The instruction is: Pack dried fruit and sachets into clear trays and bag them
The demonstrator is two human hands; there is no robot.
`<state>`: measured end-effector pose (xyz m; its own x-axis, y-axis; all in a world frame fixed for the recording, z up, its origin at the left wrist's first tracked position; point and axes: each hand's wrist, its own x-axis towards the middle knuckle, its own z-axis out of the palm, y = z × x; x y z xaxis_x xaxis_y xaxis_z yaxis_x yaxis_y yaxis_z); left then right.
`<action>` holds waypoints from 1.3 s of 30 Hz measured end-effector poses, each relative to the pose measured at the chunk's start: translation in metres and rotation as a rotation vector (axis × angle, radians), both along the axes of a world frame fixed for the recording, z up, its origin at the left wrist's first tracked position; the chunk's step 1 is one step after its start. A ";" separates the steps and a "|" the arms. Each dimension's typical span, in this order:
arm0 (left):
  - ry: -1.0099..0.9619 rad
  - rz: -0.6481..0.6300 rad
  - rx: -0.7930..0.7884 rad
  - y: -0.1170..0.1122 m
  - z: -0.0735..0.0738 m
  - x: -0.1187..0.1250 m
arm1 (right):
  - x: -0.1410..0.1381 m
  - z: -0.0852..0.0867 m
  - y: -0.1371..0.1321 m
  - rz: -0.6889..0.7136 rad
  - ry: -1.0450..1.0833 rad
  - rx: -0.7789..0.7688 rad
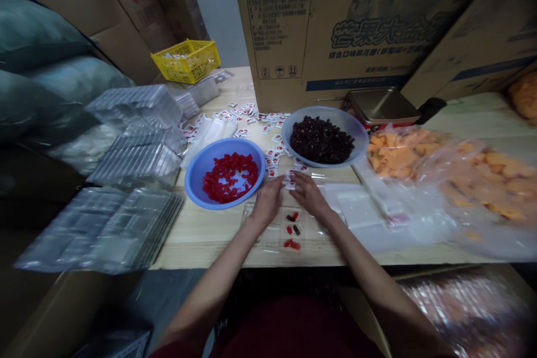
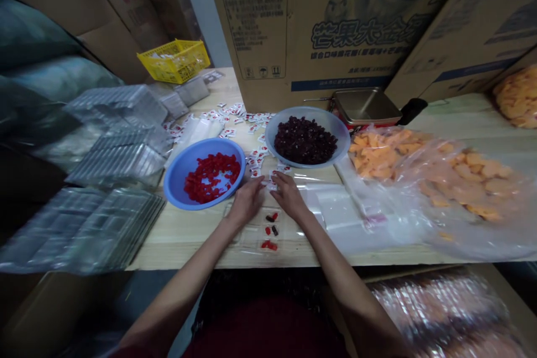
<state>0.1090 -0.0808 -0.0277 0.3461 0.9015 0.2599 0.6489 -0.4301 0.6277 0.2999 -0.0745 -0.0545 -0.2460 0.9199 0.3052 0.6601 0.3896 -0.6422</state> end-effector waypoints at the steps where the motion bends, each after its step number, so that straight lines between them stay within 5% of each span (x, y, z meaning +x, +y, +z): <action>1: -0.042 0.033 -0.012 -0.010 0.007 -0.008 | -0.003 -0.003 0.002 0.020 -0.069 0.006; 5: 0.027 0.063 -0.143 -0.040 0.034 -0.035 | -0.013 -0.004 0.007 0.035 -0.284 0.065; 9: 0.172 -0.026 -0.201 -0.048 0.043 -0.044 | -0.008 -0.002 0.005 0.037 -0.301 0.106; 19: 0.164 -0.099 -0.286 -0.036 0.032 -0.036 | 0.012 0.019 -0.030 -0.136 0.278 0.085; 24: 0.103 -0.032 -0.157 -0.040 0.023 -0.031 | 0.010 0.027 -0.055 -0.164 0.490 -0.078; 28: -0.072 -0.003 -0.167 -0.055 0.045 -0.024 | -0.002 0.031 -0.074 -0.110 0.700 -0.283; 33: -0.146 -0.136 -0.310 -0.065 0.073 -0.015 | -0.027 0.045 -0.088 0.048 0.737 -0.408; 36: -0.118 -0.038 -0.348 -0.073 0.069 -0.028 | -0.026 0.049 -0.097 0.019 0.616 -0.316; 39: -0.094 0.100 -0.389 -0.088 0.048 -0.047 | -0.016 0.047 -0.115 -0.006 0.479 -0.219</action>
<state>0.0617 -0.1689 0.0204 0.2425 0.9668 -0.0810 0.6078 -0.0863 0.7894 0.2841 -0.1898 -0.0073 -0.1203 0.9759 0.1822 0.2747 0.2091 -0.9385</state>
